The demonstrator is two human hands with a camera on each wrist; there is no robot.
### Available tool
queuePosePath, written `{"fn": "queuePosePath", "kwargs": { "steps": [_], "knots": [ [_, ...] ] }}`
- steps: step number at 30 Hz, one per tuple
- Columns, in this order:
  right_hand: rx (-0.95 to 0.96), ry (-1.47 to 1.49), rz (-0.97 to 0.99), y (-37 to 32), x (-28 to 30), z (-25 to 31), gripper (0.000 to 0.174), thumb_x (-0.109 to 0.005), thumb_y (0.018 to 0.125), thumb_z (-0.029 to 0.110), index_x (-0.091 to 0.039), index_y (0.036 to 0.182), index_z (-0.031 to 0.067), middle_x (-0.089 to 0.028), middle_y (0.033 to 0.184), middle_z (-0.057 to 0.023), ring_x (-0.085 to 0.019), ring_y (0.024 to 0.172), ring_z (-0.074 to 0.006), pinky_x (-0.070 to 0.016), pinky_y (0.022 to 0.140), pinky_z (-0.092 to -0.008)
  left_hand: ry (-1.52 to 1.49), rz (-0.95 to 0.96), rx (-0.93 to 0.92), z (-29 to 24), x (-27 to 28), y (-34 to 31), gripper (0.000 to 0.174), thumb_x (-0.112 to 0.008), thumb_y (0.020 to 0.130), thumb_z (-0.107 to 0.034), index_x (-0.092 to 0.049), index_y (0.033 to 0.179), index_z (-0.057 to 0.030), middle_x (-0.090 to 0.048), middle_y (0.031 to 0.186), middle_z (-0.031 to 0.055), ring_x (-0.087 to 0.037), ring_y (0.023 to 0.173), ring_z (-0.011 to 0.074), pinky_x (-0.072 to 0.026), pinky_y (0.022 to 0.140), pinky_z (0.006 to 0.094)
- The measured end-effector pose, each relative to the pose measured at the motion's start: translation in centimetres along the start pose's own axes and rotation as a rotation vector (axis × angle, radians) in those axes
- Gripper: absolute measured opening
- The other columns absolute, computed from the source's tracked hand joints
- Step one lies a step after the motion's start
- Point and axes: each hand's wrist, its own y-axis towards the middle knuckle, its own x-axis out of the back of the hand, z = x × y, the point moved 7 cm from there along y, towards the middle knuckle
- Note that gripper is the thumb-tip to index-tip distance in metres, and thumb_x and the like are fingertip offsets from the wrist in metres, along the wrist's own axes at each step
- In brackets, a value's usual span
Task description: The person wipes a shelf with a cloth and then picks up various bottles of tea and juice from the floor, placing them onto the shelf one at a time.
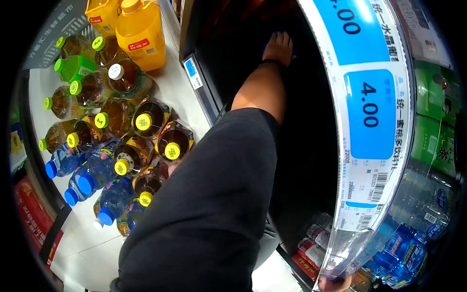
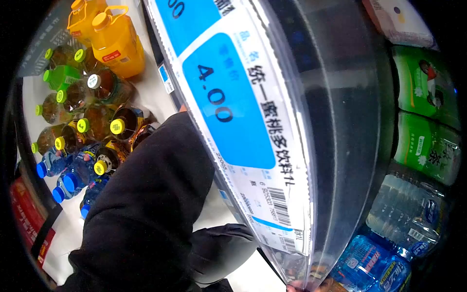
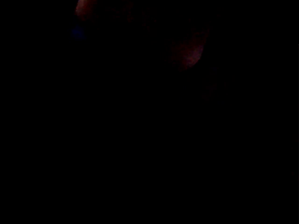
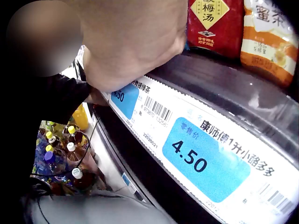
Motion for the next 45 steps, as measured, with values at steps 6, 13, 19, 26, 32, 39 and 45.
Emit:
{"fn": "queuePosePath", "kwargs": {
  "steps": [6,13,19,26,32,39,45],
  "knots": [
    [-0.037,0.009,0.042,1.1,-0.5,0.9,0.091,-0.075,0.08,0.03,-0.02,0.142,-0.0078,-0.037,0.136,-0.0352,-0.046,0.124,-0.0418,-0.0347,0.106,-0.0489,-0.009,0.053,0.023,-0.8,-1.8,1.5,0.065,-0.038,0.099,-0.043,-0.026,0.149,-0.0041,-0.022,0.157,0.0125,-0.021,0.144,0.0286,-0.0149,0.118,0.0425],
    [-0.066,0.006,0.072,2.7,-1.7,1.2,0.092,-0.075,0.08,0.031,-0.019,0.143,-0.0076,-0.036,0.137,-0.0346,-0.045,0.125,-0.0411,-0.0341,0.106,-0.0485,-0.186,0.278,-0.034,-1.1,-3.6,6.4,0.056,-0.041,0.097,-0.031,-0.032,0.147,-0.0086,-0.028,0.155,0.0077,-0.027,0.142,0.0258,-0.0204,0.116,0.0409],
    [-0.071,-0.011,0.093,4.0,-2.2,1.4,0.092,-0.074,0.081,0.031,-0.018,0.143,-0.0073,-0.034,0.138,-0.0341,-0.044,0.126,-0.0405,-0.0335,0.106,-0.0481,-0.358,0.031,0.043,-1.6,-5.9,9.3,0.042,-0.043,0.096,-0.026,-0.049,0.135,-0.0113,-0.045,0.142,0.0101,-0.036,0.136,0.0266,-0.029,0.111,0.0413],
    [-0.066,-0.023,0.108,4.1,-1.6,2.1,0.093,-0.074,0.082,0.031,-0.016,0.143,-0.0071,-0.033,0.14,-0.0336,-0.043,0.127,-0.0398,-0.0329,0.107,-0.0477,-0.003,0.178,-0.075,-4.1,-10.1,9.7,0.047,-0.039,0.1,-0.027,-0.042,0.143,-0.0105,-0.036,0.151,0.0087,-0.027,0.142,0.0246,-0.0223,0.115,0.0419],
    [-0.05,-0.036,0.122,4.5,-1.5,2.6,0.093,-0.074,0.082,0.032,-0.015,0.143,-0.0069,-0.032,0.141,-0.0331,-0.042,0.127,-0.0392,-0.0324,0.107,-0.0474,-0.032,0.269,-0.156,-7.8,-12.0,8.1,0.053,-0.039,0.1,-0.03,-0.032,0.149,-0.0103,-0.028,0.156,0.0071,-0.022,0.145,0.0242,-0.0149,0.117,0.0417],
    [-0.042,-0.071,0.138,5.6,-1.8,3.4,0.094,-0.073,0.083,0.032,-0.013,0.144,-0.0066,-0.03,0.142,-0.0325,-0.041,0.128,-0.0385,-0.0318,0.107,-0.047,0.012,0.374,-0.224,-12.8,-13.4,4.7,0.054,-0.04,0.1,-0.024,-0.028,0.15,-0.0114,-0.03,0.155,0.0049,-0.025,0.143,0.0222,-0.0147,0.118,0.0391],
    [-0.13,-0.098,0.396,5.0,-1.5,2.4,0.093,-0.072,0.084,0.034,-0.013,0.143,-0.006,-0.031,0.141,-0.0316,-0.042,0.127,-0.0382,-0.0312,0.107,-0.0467,-0.079,0.293,-0.153,-20.8,-19.5,4.3,0.05,-0.04,0.099,-0.023,-0.032,0.148,-0.0136,-0.04,0.149,0.0044,-0.036,0.137,0.0228,-0.0227,0.116,0.0379]
  ]
}}
